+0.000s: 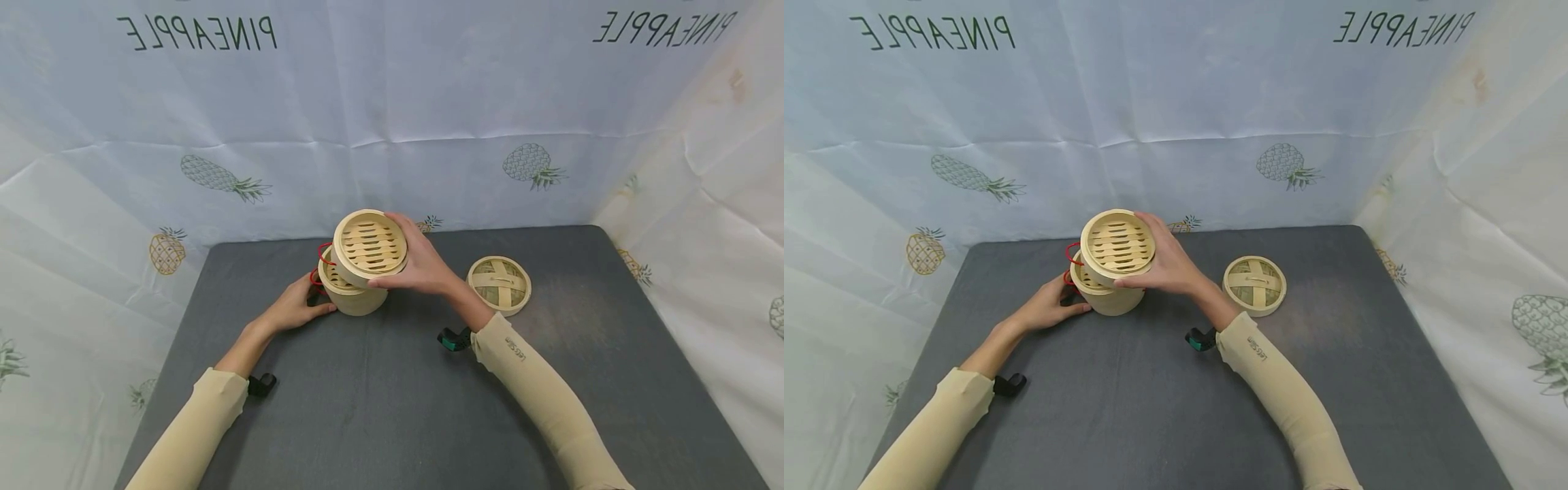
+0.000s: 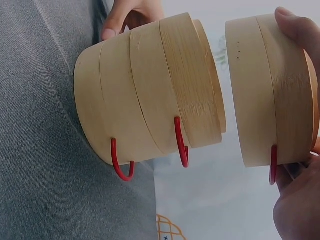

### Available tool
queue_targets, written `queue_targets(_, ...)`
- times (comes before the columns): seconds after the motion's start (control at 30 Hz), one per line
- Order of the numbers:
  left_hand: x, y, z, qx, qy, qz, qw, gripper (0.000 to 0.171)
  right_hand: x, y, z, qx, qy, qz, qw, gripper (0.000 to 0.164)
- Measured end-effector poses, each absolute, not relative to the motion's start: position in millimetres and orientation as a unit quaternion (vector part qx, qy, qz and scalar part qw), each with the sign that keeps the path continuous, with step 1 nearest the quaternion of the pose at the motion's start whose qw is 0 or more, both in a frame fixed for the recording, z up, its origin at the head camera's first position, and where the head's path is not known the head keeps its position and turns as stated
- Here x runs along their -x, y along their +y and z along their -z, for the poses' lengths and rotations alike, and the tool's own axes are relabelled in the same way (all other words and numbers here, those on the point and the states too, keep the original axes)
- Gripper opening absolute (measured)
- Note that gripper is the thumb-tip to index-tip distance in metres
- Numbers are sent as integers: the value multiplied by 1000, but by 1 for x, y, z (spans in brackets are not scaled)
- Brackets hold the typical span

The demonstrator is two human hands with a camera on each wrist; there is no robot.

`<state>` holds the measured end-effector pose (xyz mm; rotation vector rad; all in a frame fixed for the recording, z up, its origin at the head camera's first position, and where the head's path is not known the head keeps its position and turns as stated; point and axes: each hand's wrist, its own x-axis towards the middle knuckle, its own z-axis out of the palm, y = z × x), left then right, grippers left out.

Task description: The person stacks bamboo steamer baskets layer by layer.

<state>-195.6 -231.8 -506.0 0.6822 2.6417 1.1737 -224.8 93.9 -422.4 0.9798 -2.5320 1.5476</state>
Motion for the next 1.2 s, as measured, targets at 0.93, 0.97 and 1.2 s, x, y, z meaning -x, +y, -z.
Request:
queue_targets(0.93,194,-232,503,-218,889,-393,85,79,224,74,422,-320,-815,-484,1,138)
queue_targets(0.97,194,-232,503,-220,889,-393,83,78,224,73,422,-321,-814,-483,0,137)
queue_targets(1.2,193,-232,504,-229,889,-391,69,77,225,69,426,-326,-815,-479,0,134)
